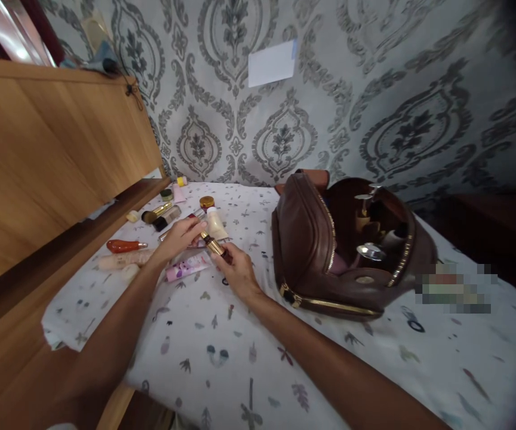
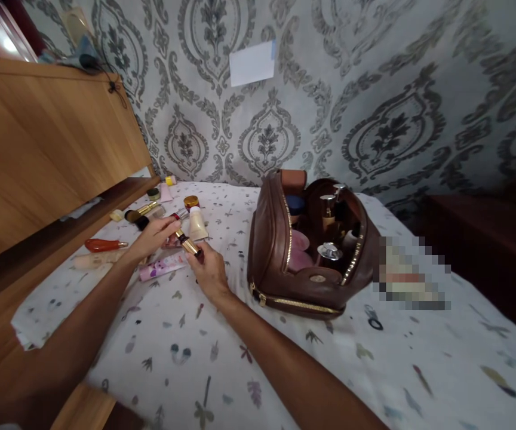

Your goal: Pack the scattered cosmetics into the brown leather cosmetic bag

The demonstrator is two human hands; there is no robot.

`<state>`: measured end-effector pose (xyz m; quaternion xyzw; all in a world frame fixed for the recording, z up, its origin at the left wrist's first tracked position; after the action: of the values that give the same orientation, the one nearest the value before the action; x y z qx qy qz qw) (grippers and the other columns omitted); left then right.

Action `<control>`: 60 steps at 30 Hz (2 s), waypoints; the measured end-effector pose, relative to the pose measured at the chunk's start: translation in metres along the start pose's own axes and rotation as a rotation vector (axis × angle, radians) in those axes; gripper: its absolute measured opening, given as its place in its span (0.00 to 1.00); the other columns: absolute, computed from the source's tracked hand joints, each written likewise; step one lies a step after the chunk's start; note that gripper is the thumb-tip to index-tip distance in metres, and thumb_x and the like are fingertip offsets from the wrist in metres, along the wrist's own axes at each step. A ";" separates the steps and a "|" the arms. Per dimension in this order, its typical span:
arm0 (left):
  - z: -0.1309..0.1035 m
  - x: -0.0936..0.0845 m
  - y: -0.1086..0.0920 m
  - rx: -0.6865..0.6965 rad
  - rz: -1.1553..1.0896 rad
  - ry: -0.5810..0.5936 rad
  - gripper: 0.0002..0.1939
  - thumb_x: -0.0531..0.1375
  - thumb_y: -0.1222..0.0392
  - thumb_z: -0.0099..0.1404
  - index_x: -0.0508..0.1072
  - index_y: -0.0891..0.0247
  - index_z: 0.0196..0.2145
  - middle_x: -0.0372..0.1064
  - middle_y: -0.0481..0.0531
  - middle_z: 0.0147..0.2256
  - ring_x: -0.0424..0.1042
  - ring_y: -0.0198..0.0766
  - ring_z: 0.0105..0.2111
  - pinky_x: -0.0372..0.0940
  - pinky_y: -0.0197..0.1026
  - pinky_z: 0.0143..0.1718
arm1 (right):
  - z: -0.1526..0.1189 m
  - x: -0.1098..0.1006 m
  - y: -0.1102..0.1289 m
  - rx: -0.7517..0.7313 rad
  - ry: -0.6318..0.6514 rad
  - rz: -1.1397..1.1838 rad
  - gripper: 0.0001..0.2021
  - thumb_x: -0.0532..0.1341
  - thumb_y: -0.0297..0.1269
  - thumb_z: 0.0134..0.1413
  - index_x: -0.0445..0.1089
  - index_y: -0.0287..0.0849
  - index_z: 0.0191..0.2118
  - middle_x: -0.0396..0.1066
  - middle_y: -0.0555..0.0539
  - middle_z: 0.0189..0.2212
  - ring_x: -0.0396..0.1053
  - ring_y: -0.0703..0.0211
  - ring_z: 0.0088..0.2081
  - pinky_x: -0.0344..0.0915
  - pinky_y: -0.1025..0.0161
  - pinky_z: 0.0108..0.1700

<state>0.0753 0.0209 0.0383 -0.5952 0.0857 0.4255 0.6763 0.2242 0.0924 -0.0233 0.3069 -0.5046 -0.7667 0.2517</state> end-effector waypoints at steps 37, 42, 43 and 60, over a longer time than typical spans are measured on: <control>-0.004 0.001 0.007 -0.125 -0.356 0.186 0.17 0.61 0.45 0.64 0.68 0.63 0.35 0.64 0.45 0.23 0.63 0.31 0.23 0.51 0.31 0.20 | 0.000 0.000 -0.003 -0.005 0.005 -0.006 0.12 0.58 0.45 0.54 0.69 0.41 0.37 0.66 0.51 0.24 0.64 0.61 0.26 0.57 0.66 0.27; -0.007 -0.003 0.006 -0.102 -0.371 0.264 0.19 0.62 0.47 0.63 0.71 0.63 0.46 0.72 0.51 0.32 0.71 0.38 0.33 0.54 0.31 0.22 | -0.001 0.000 -0.001 -0.016 0.006 0.007 0.11 0.58 0.45 0.55 0.68 0.42 0.35 0.65 0.52 0.24 0.64 0.60 0.26 0.58 0.67 0.27; -0.007 -0.004 0.005 -0.114 -0.358 0.260 0.20 0.62 0.46 0.64 0.71 0.62 0.47 0.72 0.52 0.33 0.72 0.38 0.33 0.54 0.31 0.22 | -0.001 0.000 -0.001 -0.015 0.005 0.007 0.11 0.58 0.46 0.55 0.68 0.42 0.35 0.65 0.52 0.24 0.64 0.60 0.26 0.58 0.67 0.27; -0.006 -0.005 0.008 -0.056 -0.391 0.298 0.18 0.65 0.50 0.62 0.70 0.62 0.45 0.70 0.51 0.37 0.71 0.37 0.35 0.57 0.32 0.24 | -0.001 0.000 -0.002 -0.007 0.012 0.004 0.12 0.57 0.46 0.55 0.68 0.42 0.36 0.65 0.52 0.24 0.64 0.61 0.26 0.58 0.67 0.28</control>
<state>0.0691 0.0123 0.0335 -0.6751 0.0559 0.1961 0.7090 0.2243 0.0922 -0.0250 0.3095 -0.5012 -0.7660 0.2574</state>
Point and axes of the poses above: each hand's wrist, its own z-axis towards the middle knuckle, its own x-axis out of the palm, y = z × x, the point moved 4 cm from there along z, towards the middle knuckle
